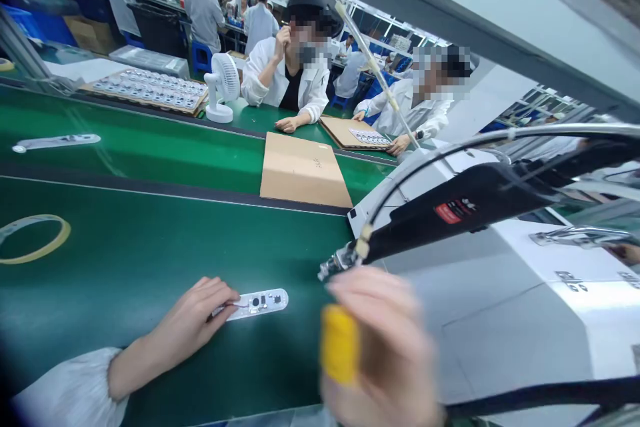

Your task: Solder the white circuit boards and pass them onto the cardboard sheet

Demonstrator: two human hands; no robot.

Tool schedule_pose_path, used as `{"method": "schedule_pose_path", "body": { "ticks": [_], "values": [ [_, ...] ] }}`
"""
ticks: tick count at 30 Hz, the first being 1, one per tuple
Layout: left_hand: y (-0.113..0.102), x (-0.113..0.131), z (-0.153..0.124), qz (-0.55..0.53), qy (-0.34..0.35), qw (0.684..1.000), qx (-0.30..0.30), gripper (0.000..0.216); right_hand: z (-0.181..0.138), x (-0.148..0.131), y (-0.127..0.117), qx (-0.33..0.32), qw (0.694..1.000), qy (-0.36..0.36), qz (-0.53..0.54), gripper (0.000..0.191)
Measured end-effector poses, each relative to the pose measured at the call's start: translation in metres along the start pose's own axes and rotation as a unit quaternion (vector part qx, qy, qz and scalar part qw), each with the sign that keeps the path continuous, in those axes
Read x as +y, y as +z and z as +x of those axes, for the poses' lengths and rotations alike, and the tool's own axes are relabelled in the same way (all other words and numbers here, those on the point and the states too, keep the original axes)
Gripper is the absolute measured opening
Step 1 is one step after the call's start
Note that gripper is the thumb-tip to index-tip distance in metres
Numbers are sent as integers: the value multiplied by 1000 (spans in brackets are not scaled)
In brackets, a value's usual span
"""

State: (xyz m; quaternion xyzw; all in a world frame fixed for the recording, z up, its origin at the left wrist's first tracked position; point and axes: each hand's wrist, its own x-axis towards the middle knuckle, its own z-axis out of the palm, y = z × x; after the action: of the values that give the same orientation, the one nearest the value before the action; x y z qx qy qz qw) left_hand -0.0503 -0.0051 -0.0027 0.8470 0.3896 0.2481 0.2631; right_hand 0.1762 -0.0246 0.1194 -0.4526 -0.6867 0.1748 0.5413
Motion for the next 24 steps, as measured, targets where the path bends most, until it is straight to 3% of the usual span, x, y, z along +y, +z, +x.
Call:
{"method": "schedule_pose_path", "body": {
  "ticks": [2, 4, 6, 10, 24],
  "values": [
    [0, -2, 1, -2, 1, 1000, 4, 18, -16, 13, 27, -51, 998, 19, 2, 16],
    [1, -4, 1, 10, 2, 1000, 7, 23, -30, 33, 52, -165, 981, 100, 7, 15],
    [3, -6, 2, 29, 3, 1000, 9, 26, -41, 54, 68, -211, 969, 132, 0, 18],
    [5, -7, 2, 55, 6, 998, 14, 29, -54, 75, 80, -244, 955, 161, -42, 21],
    [-5, -6, -2, 96, 53, 994, -3, 38, -47, 72, 94, -256, 930, 231, -129, 27]
  ]
}}
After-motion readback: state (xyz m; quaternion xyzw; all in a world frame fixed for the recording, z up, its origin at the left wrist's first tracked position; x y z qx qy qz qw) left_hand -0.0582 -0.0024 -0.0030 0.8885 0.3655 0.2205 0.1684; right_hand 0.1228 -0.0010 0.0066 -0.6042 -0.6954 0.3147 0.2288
